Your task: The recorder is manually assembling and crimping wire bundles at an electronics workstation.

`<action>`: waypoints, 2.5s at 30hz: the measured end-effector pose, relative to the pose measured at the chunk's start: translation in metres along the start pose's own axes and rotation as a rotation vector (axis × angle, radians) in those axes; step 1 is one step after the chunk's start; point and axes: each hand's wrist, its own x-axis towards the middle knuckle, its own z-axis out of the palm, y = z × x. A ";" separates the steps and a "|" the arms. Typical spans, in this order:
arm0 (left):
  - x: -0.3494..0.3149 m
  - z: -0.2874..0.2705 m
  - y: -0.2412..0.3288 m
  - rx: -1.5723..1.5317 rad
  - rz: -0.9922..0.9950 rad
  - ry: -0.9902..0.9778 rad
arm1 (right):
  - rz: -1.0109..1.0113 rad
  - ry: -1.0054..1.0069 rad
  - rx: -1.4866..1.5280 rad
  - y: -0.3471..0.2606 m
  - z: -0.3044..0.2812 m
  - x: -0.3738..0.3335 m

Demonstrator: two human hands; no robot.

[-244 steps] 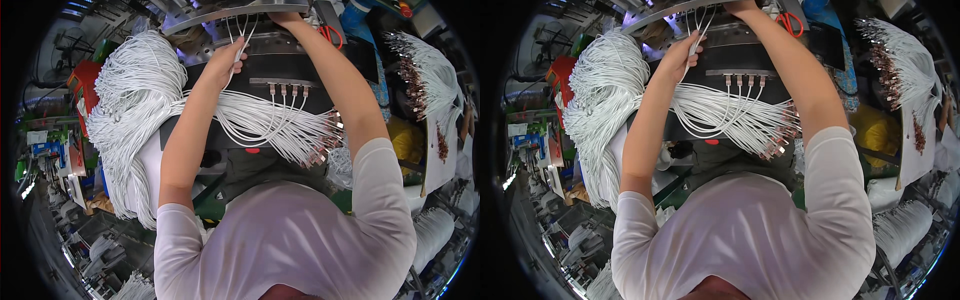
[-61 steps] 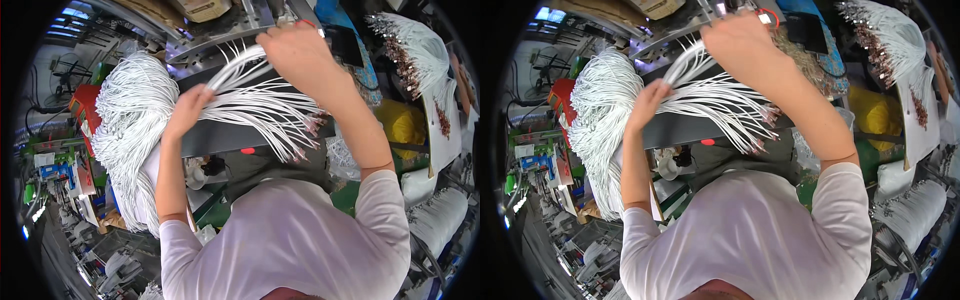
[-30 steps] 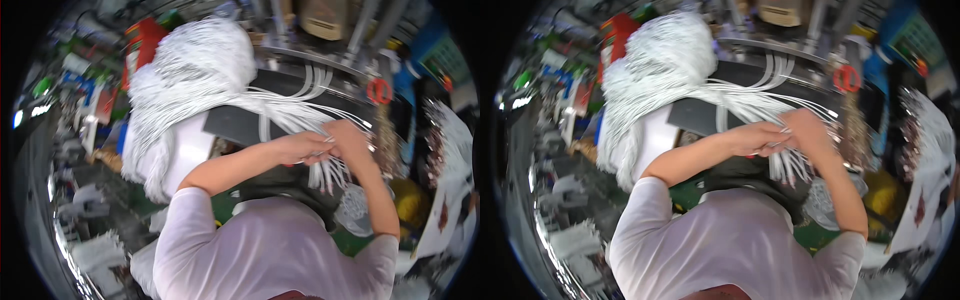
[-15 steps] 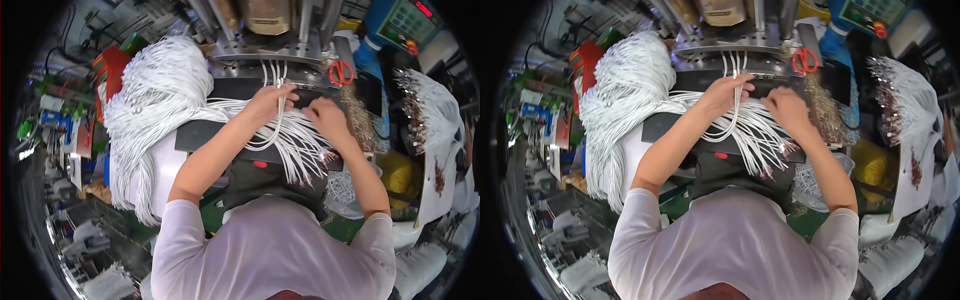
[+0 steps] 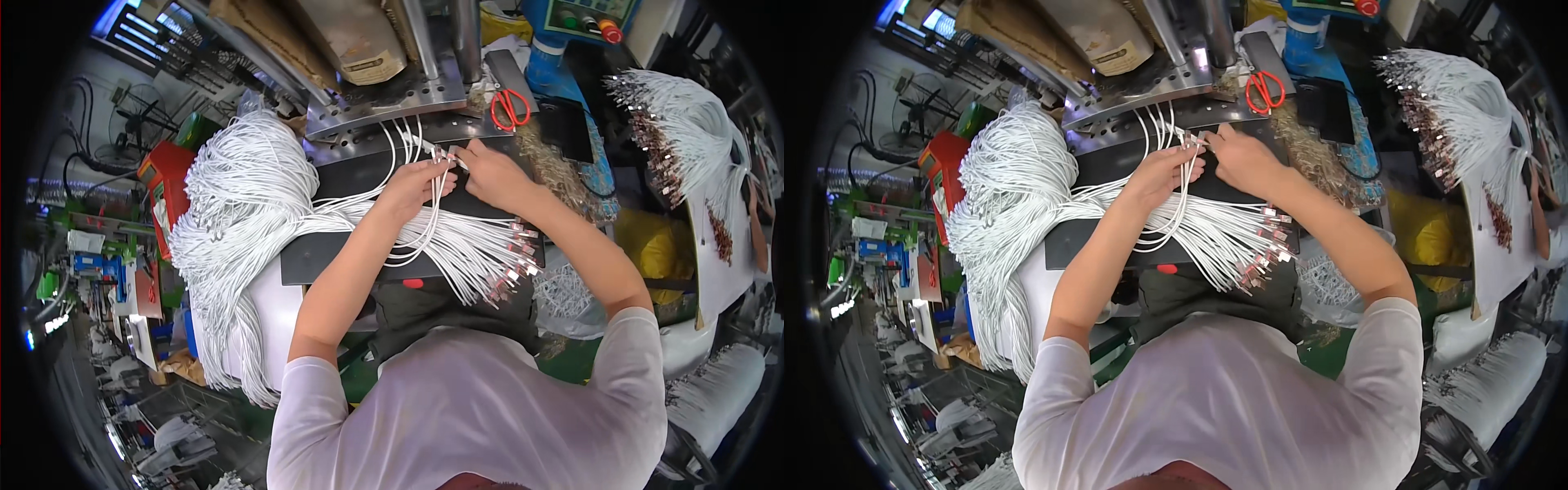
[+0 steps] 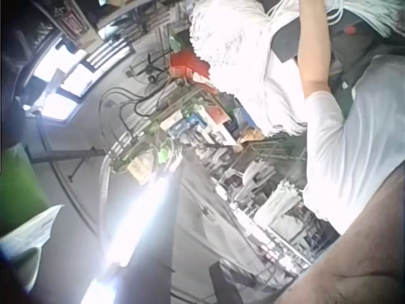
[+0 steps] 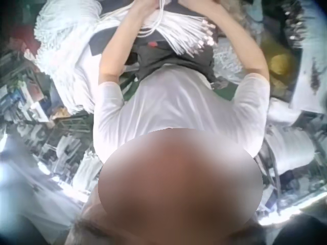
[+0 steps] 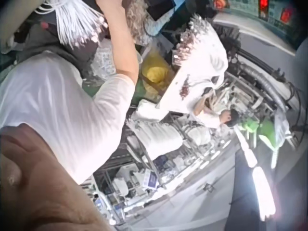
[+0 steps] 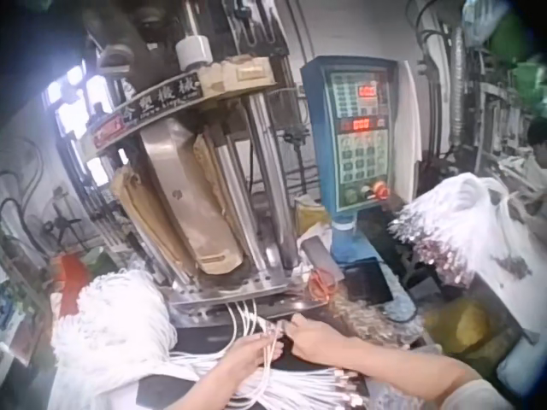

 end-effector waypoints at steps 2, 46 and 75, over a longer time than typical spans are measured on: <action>0.003 0.002 -0.002 0.031 -0.013 -0.019 | 0.158 -0.102 0.286 -0.002 -0.005 -0.003; 0.004 0.015 -0.008 0.260 -0.010 -0.078 | 0.627 -0.023 0.991 0.010 0.008 -0.015; -0.012 -0.003 0.001 0.349 0.001 -0.027 | 0.619 -0.112 0.802 0.014 -0.024 -0.018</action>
